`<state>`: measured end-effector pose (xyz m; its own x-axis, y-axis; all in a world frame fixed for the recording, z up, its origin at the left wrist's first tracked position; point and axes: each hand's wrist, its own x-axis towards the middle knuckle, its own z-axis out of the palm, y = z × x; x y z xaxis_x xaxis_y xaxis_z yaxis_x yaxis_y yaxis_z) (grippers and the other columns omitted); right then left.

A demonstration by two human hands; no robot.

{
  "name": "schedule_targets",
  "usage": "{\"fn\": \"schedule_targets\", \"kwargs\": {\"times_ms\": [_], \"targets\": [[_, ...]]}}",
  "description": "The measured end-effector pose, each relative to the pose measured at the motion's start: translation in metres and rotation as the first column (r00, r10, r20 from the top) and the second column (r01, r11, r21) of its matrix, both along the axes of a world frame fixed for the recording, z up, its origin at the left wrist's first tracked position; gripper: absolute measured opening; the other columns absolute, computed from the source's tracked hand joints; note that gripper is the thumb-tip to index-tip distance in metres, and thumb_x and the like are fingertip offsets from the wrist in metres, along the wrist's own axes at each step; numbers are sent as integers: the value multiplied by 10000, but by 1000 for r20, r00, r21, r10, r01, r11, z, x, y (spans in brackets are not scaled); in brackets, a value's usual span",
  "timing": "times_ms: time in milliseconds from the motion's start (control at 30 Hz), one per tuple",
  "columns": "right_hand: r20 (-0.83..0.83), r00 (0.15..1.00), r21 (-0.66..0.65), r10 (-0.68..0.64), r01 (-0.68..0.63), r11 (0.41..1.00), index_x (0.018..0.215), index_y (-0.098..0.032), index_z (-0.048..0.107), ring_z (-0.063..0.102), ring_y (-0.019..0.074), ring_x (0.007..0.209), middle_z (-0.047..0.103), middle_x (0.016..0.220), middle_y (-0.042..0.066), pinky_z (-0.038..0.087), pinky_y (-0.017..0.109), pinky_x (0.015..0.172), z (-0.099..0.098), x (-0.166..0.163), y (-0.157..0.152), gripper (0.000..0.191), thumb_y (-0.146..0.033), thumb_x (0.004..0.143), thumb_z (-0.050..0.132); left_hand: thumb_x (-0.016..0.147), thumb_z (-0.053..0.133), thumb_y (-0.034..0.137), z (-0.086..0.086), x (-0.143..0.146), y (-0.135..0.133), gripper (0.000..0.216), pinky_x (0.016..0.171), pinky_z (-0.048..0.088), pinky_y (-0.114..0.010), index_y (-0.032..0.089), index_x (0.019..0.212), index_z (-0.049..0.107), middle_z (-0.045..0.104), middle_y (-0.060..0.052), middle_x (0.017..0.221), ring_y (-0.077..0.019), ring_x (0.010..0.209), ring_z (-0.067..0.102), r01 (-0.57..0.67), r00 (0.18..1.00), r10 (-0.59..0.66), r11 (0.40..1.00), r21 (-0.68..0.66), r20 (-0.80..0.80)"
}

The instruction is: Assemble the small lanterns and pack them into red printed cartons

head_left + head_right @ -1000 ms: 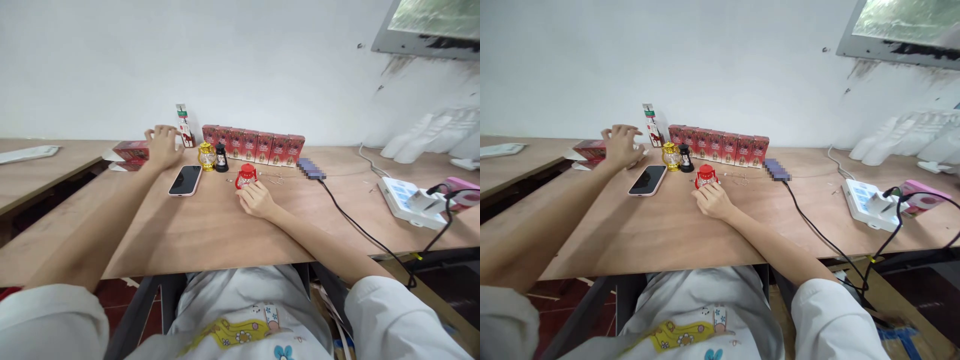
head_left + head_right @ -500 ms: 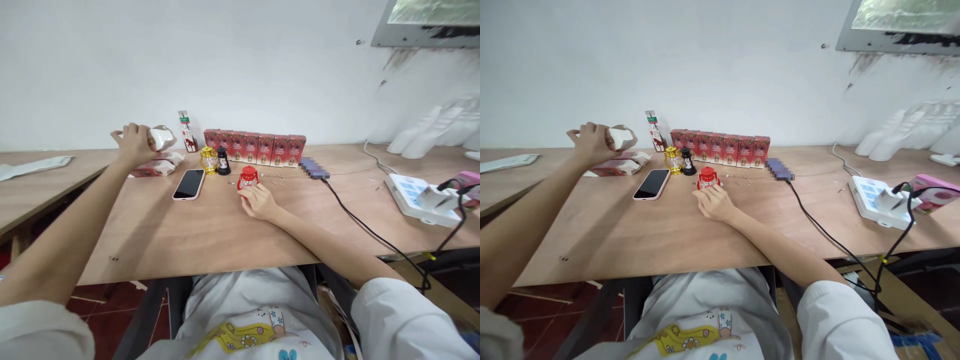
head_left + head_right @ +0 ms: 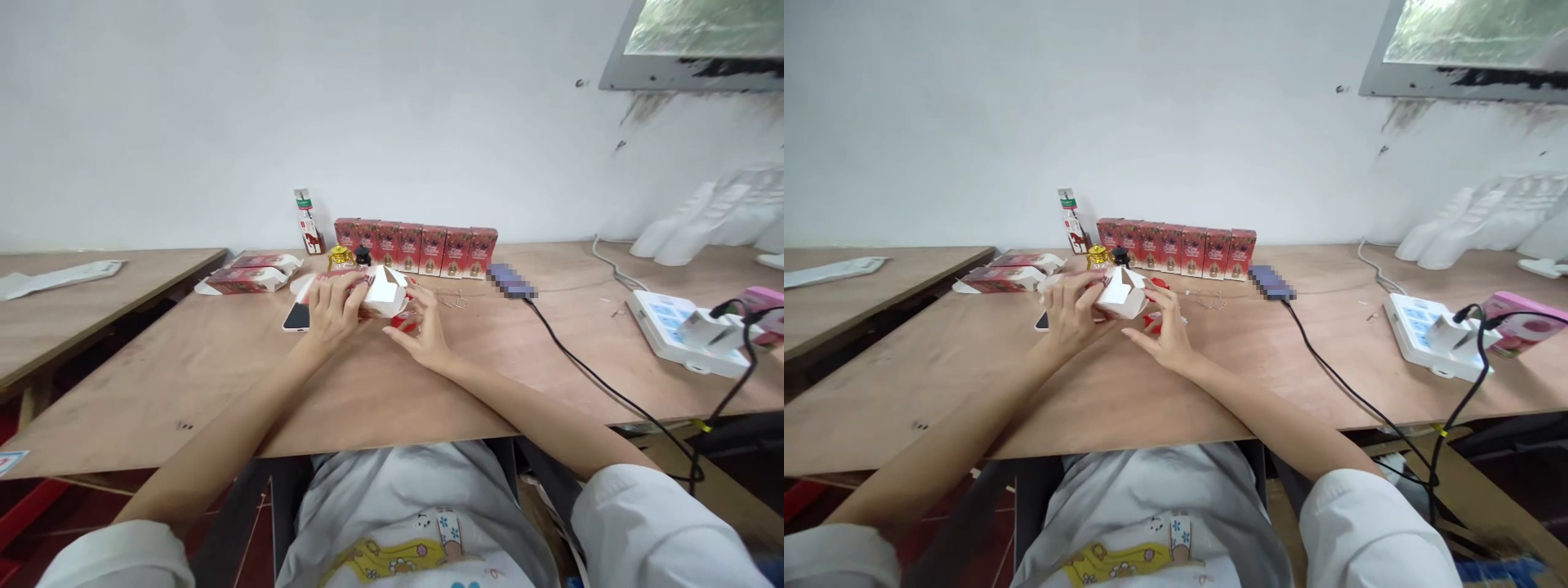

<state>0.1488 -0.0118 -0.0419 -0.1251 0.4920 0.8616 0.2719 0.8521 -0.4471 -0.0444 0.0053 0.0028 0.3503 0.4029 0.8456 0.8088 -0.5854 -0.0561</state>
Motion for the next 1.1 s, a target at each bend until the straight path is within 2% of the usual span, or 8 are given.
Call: {"fn": "schedule_targets", "kwargs": {"times_ms": [233, 433, 500, 633, 700, 833, 967, 1100], "targets": [[32, 993, 44, -112, 111, 993, 1076, -242, 476, 533, 258, 1221, 517, 1221, 123, 558, 448, 898, 9, 6, 1, 386, -355, 803, 724, 628, 683, 681, -5, 3, -15, 605, 887, 363, -514, 261, 1033, 521, 640, -118, 1116, -327, 996, 566, 76, 997, -74, 994, -85, 27], [202, 977, 235, -74, 25, 972, 909, -220, 545, 588, 217, 1132, 548, 1164, 109, 558, 444, 907, 6, 7, 4, 43, -258, 903, 565, 612, 652, 678, 37, -26, -12, 643, 1004, 364, -521, 283, 1111, 563, 635, -89, 1059, -321, 1041, 565, 329, 944, -315, 919, -215, 95], [234, 972, 254, -18, -43, 966, 870, -215, 561, 591, 194, 1137, 533, 1177, 103, 571, 422, 909, 2, 7, 7, 108, -174, 922, 476, 683, 643, 638, 53, -34, -12, 631, 1043, 369, -497, 271, 1190, 563, 615, -98, 1199, -318, 1148, 552, 370, 927, -362, 848, -380, 94], [222, 974, 296, 55, -121, 948, 842, -199, 606, 576, 172, 1163, 512, 1192, 102, 575, 378, 925, 0, 8, 12, 217, -106, 919, 426, 534, 782, 643, 59, -33, -11, 811, 970, 475, -421, 273, 1226, 576, 643, -90, 1195, -311, 1156, 589, 417, 878, -457, 578, -701, 144], [210, 978, 284, 9, -70, 956, 828, -204, 630, 576, 176, 1147, 519, 1186, 96, 571, 375, 917, 1, 11, 12, 217, -125, 915, 449, 496, 811, 635, 52, -28, -11, 849, 949, 491, -393, 277, 1231, 579, 649, -82, 1197, -305, 1137, 604, 398, 876, -466, 549, -735, 126], [202, 979, 259, -40, -14, 966, 946, -211, 674, 578, 214, 1116, 530, 1206, 114, 535, 425, 938, 9, 17, 5, 167, -232, 896, 516, 533, 797, 655, 39, -24, -9, 962, 896, 510, -375, 234, 1337, 479, 623, -101, 1246, -299, 1079, 626, 338, 916, -398, 714, -613, 42], [190, 979, 118, 70, -93, 989, 977, -196, 685, 584, 220, 1121, 552, 1213, 125, 511, 413, 946, 15, 16, -2, 269, -298, 941, 438, 649, 739, 651, 26, -24, -3, 890, 823, 520, -397, 159, 1327, 439, 640, -151, 1176, -298, 1004, 645, 278, 942, -317, 921, -274, -112], [90, 996, -129, 13, -2, 992, 1003, -221, 669, 616, 205, 1066, 637, 1113, 79, 499, 393, 952, 12, 10, 2, 185, -279, 904, 525, 738, 706, 587, 11, -20, 5, 682, 809, 520, -383, 173, 1226, 470, 646, -151, 1119, -263, 998, 642, 368, 896, -355, 930, -3, -268]]}}
